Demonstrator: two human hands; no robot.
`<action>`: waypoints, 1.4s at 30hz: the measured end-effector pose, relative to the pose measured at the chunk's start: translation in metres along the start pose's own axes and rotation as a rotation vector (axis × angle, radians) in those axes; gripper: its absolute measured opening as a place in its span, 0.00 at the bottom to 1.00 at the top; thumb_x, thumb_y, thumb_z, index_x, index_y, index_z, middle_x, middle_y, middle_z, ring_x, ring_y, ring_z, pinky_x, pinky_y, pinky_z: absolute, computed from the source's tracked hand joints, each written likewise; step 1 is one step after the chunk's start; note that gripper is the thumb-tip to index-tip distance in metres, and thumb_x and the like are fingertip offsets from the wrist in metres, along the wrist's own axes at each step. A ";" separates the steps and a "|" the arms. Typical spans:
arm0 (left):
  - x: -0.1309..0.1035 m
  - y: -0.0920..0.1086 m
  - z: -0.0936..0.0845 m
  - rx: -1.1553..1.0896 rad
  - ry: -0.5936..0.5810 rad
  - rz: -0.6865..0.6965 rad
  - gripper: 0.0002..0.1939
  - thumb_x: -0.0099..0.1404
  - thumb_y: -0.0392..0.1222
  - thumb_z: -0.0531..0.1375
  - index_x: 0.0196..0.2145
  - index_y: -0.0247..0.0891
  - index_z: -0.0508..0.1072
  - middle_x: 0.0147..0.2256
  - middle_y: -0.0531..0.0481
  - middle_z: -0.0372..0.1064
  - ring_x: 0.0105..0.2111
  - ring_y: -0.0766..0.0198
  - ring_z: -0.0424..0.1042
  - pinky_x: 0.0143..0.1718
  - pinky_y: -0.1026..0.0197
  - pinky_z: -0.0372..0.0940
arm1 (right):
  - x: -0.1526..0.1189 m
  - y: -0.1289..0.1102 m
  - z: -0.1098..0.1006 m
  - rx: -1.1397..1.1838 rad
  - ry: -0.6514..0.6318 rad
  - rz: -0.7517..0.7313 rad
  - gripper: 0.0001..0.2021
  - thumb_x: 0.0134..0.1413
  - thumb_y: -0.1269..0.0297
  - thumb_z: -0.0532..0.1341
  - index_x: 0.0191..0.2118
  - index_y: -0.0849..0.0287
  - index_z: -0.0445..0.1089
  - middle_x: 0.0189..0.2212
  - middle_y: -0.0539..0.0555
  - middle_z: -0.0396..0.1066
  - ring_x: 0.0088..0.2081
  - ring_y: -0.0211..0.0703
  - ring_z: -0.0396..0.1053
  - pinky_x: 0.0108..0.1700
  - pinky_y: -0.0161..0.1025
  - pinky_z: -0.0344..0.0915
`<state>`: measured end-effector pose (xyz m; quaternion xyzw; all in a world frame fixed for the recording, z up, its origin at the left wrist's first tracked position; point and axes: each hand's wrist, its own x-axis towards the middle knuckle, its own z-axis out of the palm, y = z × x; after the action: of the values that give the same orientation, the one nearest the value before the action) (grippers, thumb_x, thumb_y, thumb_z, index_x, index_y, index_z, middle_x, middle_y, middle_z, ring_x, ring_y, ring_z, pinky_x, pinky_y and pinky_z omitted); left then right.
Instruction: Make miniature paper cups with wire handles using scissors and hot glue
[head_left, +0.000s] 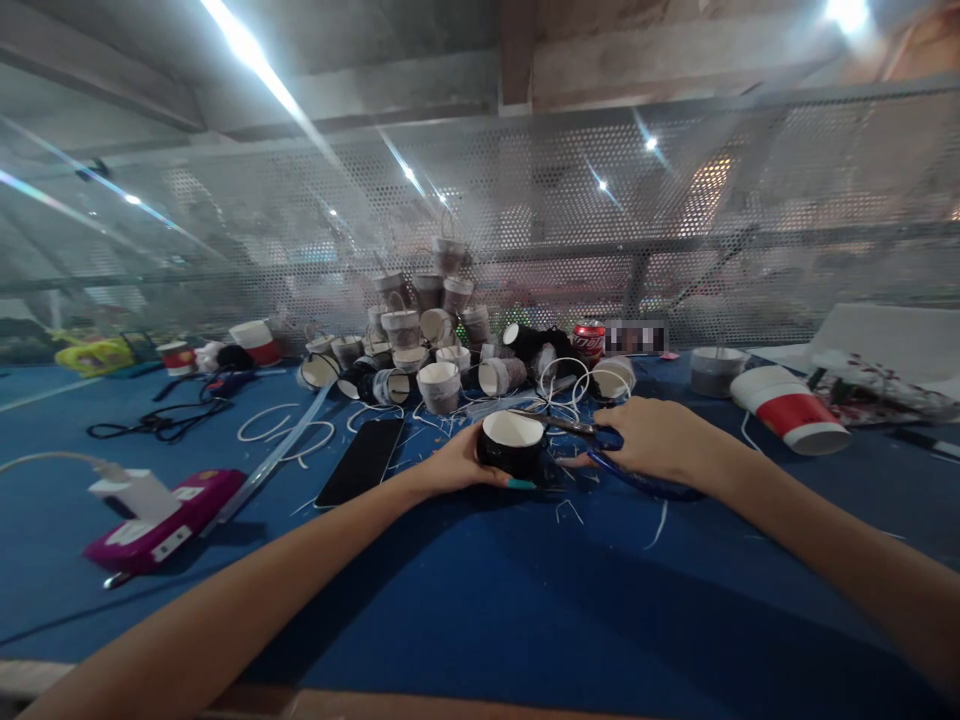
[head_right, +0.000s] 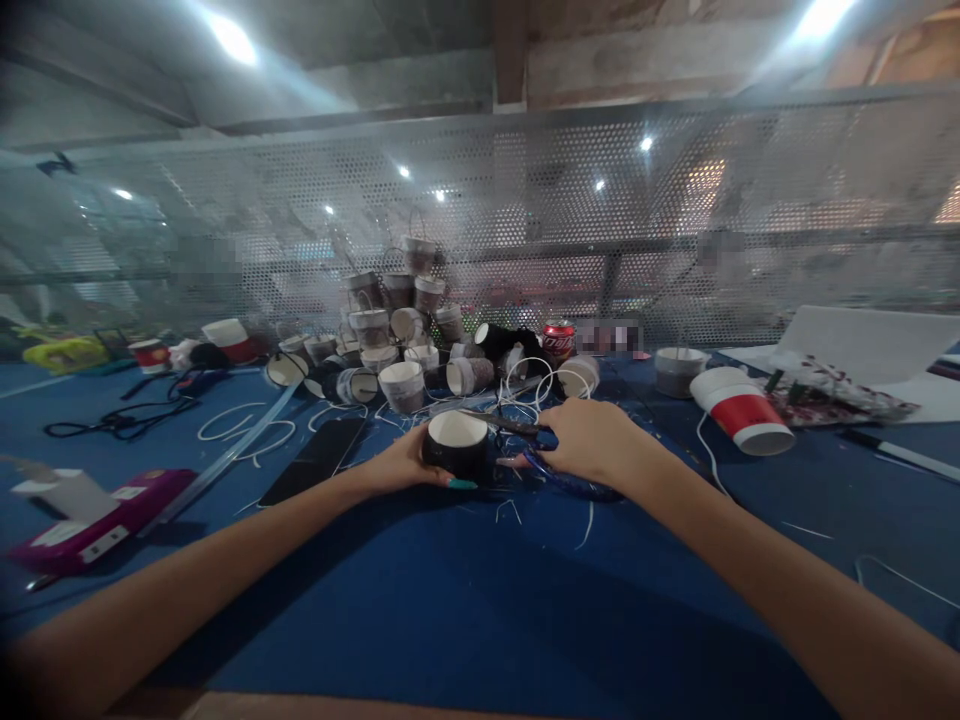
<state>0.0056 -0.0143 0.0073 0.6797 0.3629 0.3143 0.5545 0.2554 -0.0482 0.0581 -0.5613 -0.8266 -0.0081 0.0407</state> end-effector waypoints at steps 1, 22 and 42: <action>0.000 0.000 0.001 0.000 0.001 0.007 0.41 0.38 0.32 0.70 0.51 0.35 0.61 0.52 0.38 0.64 0.54 0.47 0.61 0.56 0.42 0.54 | 0.000 0.000 0.000 -0.009 0.004 0.005 0.20 0.48 0.46 0.51 0.33 0.56 0.71 0.29 0.58 0.71 0.28 0.48 0.67 0.26 0.40 0.56; -0.002 0.004 0.001 -0.021 -0.049 0.017 0.40 0.38 0.31 0.70 0.50 0.36 0.62 0.51 0.38 0.64 0.54 0.48 0.61 0.52 0.44 0.60 | 0.000 -0.003 0.007 -0.160 0.061 -0.028 0.23 0.46 0.44 0.51 0.37 0.58 0.68 0.28 0.59 0.71 0.27 0.50 0.68 0.23 0.39 0.51; 0.000 -0.007 0.000 -0.036 -0.019 0.021 0.40 0.37 0.32 0.70 0.50 0.37 0.63 0.49 0.40 0.66 0.52 0.48 0.63 0.52 0.43 0.59 | 0.000 -0.006 0.011 -0.201 0.059 -0.029 0.27 0.51 0.43 0.45 0.39 0.62 0.67 0.28 0.62 0.71 0.27 0.51 0.68 0.23 0.40 0.54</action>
<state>0.0041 -0.0135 0.0007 0.6764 0.3446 0.3202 0.5667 0.2496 -0.0495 0.0470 -0.5500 -0.8281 -0.1080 0.0085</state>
